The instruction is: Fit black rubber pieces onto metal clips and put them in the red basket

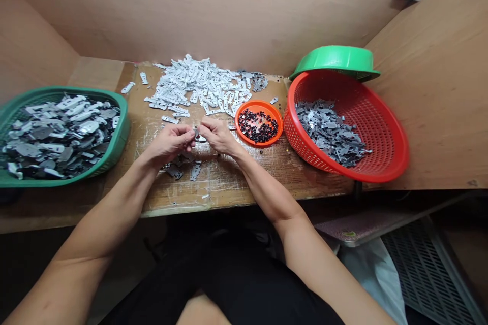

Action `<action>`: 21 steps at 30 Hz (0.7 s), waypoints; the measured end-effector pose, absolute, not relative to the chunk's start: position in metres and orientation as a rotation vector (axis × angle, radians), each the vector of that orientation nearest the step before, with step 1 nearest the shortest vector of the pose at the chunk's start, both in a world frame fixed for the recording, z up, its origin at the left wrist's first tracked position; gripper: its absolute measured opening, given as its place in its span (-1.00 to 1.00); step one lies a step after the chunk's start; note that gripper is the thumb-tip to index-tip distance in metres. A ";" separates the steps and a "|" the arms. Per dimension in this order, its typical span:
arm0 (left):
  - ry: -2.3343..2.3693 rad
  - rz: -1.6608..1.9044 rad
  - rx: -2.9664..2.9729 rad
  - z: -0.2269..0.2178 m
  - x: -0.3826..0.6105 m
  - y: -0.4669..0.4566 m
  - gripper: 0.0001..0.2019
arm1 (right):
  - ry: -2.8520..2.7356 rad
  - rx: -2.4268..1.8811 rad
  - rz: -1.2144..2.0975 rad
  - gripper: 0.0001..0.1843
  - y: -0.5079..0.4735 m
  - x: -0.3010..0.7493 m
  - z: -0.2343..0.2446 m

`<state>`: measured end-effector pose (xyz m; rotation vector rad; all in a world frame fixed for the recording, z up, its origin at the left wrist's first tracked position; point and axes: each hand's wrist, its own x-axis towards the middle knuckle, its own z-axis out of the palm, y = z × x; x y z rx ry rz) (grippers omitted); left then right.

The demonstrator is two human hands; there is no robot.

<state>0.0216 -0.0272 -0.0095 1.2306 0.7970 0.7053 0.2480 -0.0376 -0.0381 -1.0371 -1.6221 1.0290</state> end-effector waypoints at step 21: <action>0.949 0.857 1.545 0.006 0.020 -0.026 -0.46 | -1.439 -1.080 1.332 -0.38 -0.030 0.236 -0.039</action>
